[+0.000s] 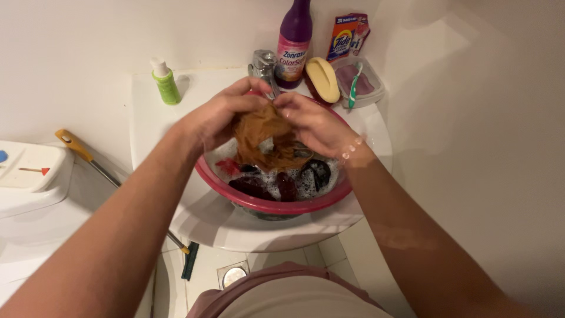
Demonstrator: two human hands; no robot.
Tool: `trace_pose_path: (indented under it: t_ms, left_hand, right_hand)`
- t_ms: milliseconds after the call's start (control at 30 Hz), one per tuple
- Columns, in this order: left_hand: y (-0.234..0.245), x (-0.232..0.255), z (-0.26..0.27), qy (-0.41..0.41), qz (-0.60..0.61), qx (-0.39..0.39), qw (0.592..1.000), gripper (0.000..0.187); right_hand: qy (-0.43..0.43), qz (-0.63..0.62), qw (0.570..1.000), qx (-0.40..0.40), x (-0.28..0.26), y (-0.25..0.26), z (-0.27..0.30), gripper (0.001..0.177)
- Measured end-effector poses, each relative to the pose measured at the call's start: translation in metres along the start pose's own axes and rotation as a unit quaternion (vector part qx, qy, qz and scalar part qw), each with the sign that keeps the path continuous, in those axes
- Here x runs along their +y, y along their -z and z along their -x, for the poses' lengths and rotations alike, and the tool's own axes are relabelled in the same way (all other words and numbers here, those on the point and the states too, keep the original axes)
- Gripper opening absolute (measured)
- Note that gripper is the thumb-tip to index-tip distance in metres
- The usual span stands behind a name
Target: The person hand washes several garments in a pink basin placed on a toilet tank. They scrub, rinse, and wring out each item one by one, including a beige cloth, a black garment, a light pink piece, a brown item, a red cloth, and a dark maroon garment, then place them into a white bucket.
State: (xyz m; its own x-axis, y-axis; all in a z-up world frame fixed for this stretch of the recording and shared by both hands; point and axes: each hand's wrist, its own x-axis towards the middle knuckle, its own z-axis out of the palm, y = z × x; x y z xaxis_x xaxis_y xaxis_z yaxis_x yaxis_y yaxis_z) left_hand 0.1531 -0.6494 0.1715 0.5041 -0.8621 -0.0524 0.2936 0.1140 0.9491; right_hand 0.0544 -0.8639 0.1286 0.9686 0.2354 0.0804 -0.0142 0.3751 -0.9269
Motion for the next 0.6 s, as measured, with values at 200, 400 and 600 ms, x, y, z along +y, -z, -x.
trace_pose_path:
  t_ms: [200, 400, 600]
  left_hand:
    - [0.026, 0.019, -0.012, -0.046, -0.232, -0.007, 0.972, 0.036]
    - [0.065, -0.021, -0.038, -0.013, -0.548, 0.13, 0.826, 0.032]
    - [0.082, -0.102, -0.099, 0.119, -0.178, 0.12, 0.969, 0.014]
  right_hand:
    - [0.012, 0.315, 0.943, 0.105, -0.006, 0.021, -0.01, 0.028]
    - [-0.094, 0.367, 0.895, 0.237, 0.0, 0.055, -0.005, 0.03]
    - [-0.088, 0.168, 0.922, 0.338, 0.044, 0.078, -0.022, 0.023]
